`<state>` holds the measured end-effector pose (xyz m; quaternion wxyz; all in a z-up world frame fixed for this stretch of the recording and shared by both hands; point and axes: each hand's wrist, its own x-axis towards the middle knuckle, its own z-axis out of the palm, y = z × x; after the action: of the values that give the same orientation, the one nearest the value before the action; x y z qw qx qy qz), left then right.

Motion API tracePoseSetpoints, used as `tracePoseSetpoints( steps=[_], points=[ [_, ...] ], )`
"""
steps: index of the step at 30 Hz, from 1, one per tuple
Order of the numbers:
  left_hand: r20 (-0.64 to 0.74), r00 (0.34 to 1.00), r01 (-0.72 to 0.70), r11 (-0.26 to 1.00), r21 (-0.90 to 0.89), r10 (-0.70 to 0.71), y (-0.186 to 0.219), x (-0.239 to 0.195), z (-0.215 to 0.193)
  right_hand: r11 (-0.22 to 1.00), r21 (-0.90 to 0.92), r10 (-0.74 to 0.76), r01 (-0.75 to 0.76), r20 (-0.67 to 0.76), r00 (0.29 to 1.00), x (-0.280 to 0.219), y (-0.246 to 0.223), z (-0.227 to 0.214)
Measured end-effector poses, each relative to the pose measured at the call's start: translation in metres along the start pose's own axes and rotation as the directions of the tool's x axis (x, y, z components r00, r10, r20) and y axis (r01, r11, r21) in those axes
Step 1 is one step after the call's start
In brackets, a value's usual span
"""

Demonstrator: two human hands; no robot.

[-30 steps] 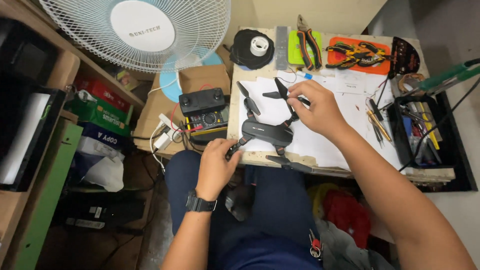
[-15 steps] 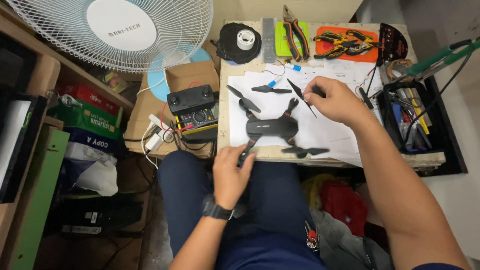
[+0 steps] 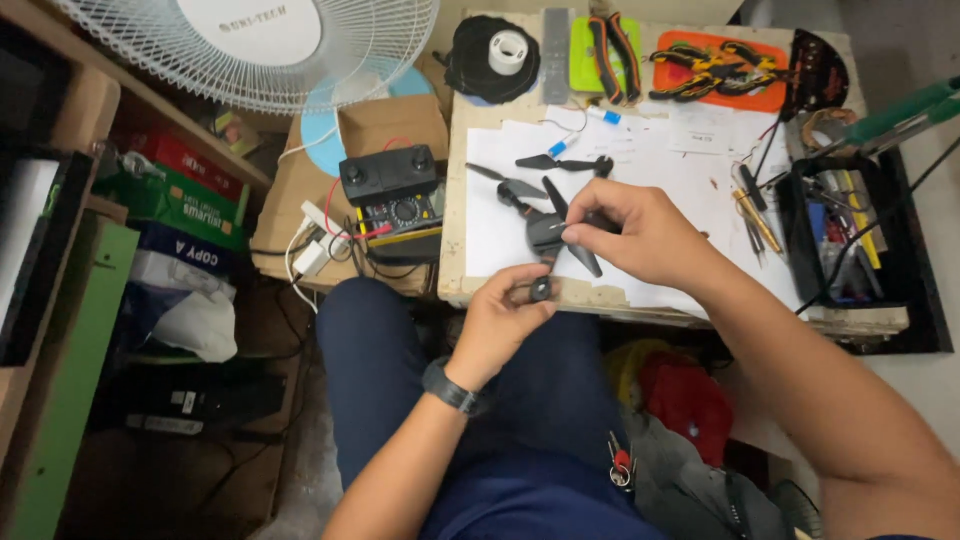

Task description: The person attaches propellers to a small black drone, rotating each propeller to align and secure it onto the motor mounts. The person then picks up a folded instruction sheet and unfolds it to view diagrams.

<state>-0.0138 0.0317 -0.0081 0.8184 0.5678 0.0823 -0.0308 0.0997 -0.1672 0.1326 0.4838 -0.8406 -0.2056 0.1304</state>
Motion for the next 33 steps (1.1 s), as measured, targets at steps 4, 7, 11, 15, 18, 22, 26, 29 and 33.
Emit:
tracePoseSetpoints(
  steps=[4,7,11,15,18,22,26,29,33],
  points=[
    [0.06,0.997,0.05,0.998,-0.048,-0.047,0.007,0.003,-0.008,0.998,0.068,0.009,-0.013,0.047,0.999,-0.001,0.01,0.006],
    [0.088,0.987,0.138,0.989,-0.054,-0.133,0.005,0.007,-0.016,0.999,0.007,-0.045,0.044,0.021,0.999,-0.013,0.011,0.011],
    [0.12,0.983,0.146,0.988,-0.056,-0.139,-0.001,0.01,-0.021,0.99,-0.116,-0.077,0.078,0.012,0.997,-0.035,0.006,0.018],
    [0.124,0.985,0.13,0.991,-0.041,-0.124,-0.018,0.014,-0.026,0.994,-0.108,0.005,-0.003,0.024,1.0,-0.046,0.014,0.03],
    [0.139,0.983,0.124,0.991,-0.051,-0.116,-0.015,0.014,-0.027,0.998,-0.062,0.03,-0.029,0.006,1.0,-0.042,0.021,0.036],
    [0.136,0.985,0.114,0.993,-0.033,-0.109,-0.016,0.014,-0.029,0.996,-0.09,0.027,-0.025,0.018,0.999,-0.036,0.04,0.045],
    [0.144,0.984,0.107,0.994,-0.031,-0.101,-0.019,0.016,-0.03,0.986,-0.143,-0.092,0.09,-0.007,0.996,-0.033,0.044,0.048],
    [0.155,0.983,0.105,0.994,-0.044,-0.097,-0.02,0.015,-0.029,0.969,-0.142,-0.205,0.202,-0.01,0.979,-0.026,0.056,0.046],
    [0.169,0.982,0.101,0.992,-0.08,-0.086,-0.025,0.017,-0.03,0.954,-0.173,-0.254,0.245,-0.03,0.967,-0.024,0.059,0.045]
  ],
)
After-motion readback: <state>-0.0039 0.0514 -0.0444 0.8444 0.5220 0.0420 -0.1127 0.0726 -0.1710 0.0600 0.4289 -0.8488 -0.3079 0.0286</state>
